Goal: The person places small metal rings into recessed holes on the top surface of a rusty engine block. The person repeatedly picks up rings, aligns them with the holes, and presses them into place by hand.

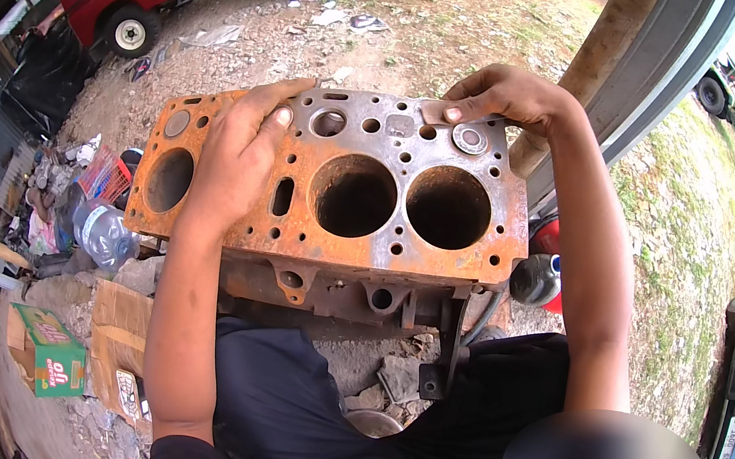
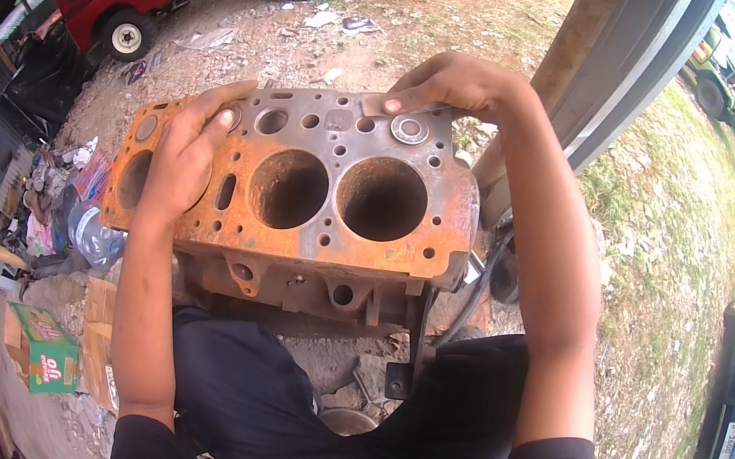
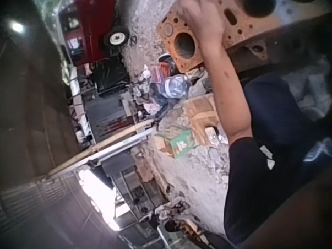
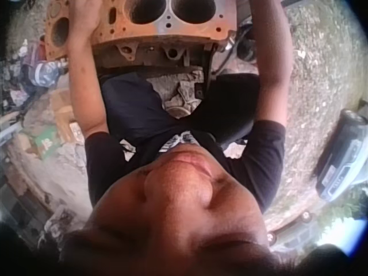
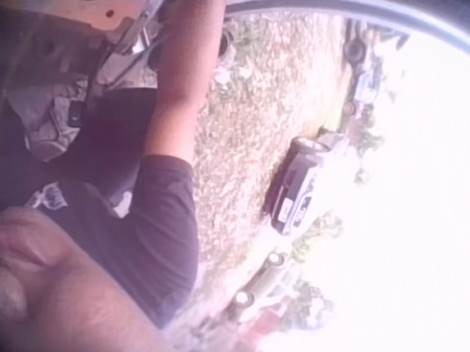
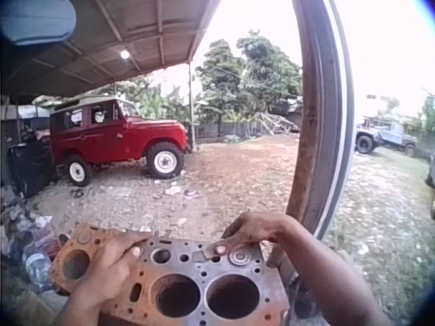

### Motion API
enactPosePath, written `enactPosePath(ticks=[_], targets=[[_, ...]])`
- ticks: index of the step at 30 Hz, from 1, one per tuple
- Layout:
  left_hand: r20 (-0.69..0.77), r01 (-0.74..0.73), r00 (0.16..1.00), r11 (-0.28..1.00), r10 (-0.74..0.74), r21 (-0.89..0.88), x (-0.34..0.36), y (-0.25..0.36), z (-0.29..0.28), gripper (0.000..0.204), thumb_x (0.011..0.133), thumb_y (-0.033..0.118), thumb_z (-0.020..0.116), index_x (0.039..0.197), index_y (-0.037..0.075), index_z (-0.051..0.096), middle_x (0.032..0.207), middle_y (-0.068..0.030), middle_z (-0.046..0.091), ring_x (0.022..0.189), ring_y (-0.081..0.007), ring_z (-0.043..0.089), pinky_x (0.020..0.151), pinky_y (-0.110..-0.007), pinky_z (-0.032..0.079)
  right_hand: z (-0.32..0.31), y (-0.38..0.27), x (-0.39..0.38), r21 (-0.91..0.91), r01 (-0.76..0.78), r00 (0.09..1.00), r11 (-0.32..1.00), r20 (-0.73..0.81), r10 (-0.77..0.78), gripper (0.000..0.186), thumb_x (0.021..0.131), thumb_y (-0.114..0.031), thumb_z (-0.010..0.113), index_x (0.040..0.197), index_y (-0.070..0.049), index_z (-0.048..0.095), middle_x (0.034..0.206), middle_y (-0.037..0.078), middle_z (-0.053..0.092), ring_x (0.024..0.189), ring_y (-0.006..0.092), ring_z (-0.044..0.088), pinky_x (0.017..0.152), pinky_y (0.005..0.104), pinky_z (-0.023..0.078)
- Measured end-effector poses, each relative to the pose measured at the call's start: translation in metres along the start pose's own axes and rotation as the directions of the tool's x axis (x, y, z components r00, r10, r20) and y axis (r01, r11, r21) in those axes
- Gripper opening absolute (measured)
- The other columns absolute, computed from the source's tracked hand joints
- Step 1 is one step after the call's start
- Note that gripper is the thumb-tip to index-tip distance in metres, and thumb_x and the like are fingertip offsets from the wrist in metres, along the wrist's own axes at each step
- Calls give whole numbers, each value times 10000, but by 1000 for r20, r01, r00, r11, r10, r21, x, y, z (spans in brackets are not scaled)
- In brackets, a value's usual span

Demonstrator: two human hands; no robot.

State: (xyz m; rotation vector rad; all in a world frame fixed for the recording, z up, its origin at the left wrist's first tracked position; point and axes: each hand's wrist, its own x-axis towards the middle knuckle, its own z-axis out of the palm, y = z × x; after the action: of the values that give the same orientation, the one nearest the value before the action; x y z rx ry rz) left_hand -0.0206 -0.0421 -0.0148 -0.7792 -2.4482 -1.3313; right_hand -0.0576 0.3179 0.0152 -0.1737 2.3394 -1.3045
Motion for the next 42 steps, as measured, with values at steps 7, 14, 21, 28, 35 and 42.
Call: enactPosePath(ticks=[7, 14, 21, 28, 35, 42], targets=[[-2, -7, 1000, 999, 7, 46, 6, 6, 9, 376, 1077, 86, 531, 1401, 30, 715, 1342, -201, 746, 1282, -357, 686, 1130, -444, 492, -4, 8, -5, 28, 50, 999, 998, -20, -50, 614, 839, -333, 966, 1281, 55, 790, 1173, 168, 823, 1002, 219, 770, 939, 333, 612], [-20, -5, 1000, 997, 7, 80, 7, 3, 11, 363, 1074, 90, 547, 1393, 38, 712, 1332, -208, 741, 1272, -377, 688, 1116, -453, 503, 19, -17, 5, -337, -73, 987, 939, -160, 19, 860, 738, -543, 990, 1311, 61, 773, 1219, 212, 808, 1078, 285, 773, 1007, 378, 606], [-4, -72, 997, 973, 74, 217, 1, 8, 7, 356, 1073, 88, 555, 1392, 39, 707, 1351, -207, 726, 1265, -396, 680, 1114, -468, 501, -9, 17, 1, 82, 101, 994, 991, 31, -104, 675, 841, -339, 952, 1349, 60, 755, 1248, 209, 803, 1101, 269, 773, 1013, 373, 611], [23, -104, 995, 957, 101, 270, 6, 2, 9, 346, 1087, 124, 555, 1382, 44, 717, 1402, -203, 710, 1334, -389, 651, 1149, -469, 478, 12, -10, 0, -182, 4, 997, 983, -77, -19, 687, 844, -419, 936, 1330, 38, 775, 1215, 214, 813, 1064, 262, 782, 1005, 383, 619], [35, -83, 997, 934, 76, 346, -5, -4, 11, 345, 1115, 178, 543, 1384, 60, 724, 1489, -181, 667, 1426, -376, 589, 1232, -482, 395, 3, 9, -4, -36, 51, 996, 998, -71, -54, 718, 789, -448, 984, 1277, 45, 798, 1156, 200, 824, 1005, 266, 786, 910, 371, 636], [54, -45, 998, 970, 33, 239, -1, -11, 12, 359, 1124, 204, 541, 1424, 116, 718, 1530, -159, 649, 1479, -365, 546, 1294, -539, 260, -2, 14, -2, -11, 138, 990, 990, -41, -138, 824, 744, -512, 996, 1296, 62, 783, 1145, 204, 824, 983, 266, 784, 894, 373, 627]])
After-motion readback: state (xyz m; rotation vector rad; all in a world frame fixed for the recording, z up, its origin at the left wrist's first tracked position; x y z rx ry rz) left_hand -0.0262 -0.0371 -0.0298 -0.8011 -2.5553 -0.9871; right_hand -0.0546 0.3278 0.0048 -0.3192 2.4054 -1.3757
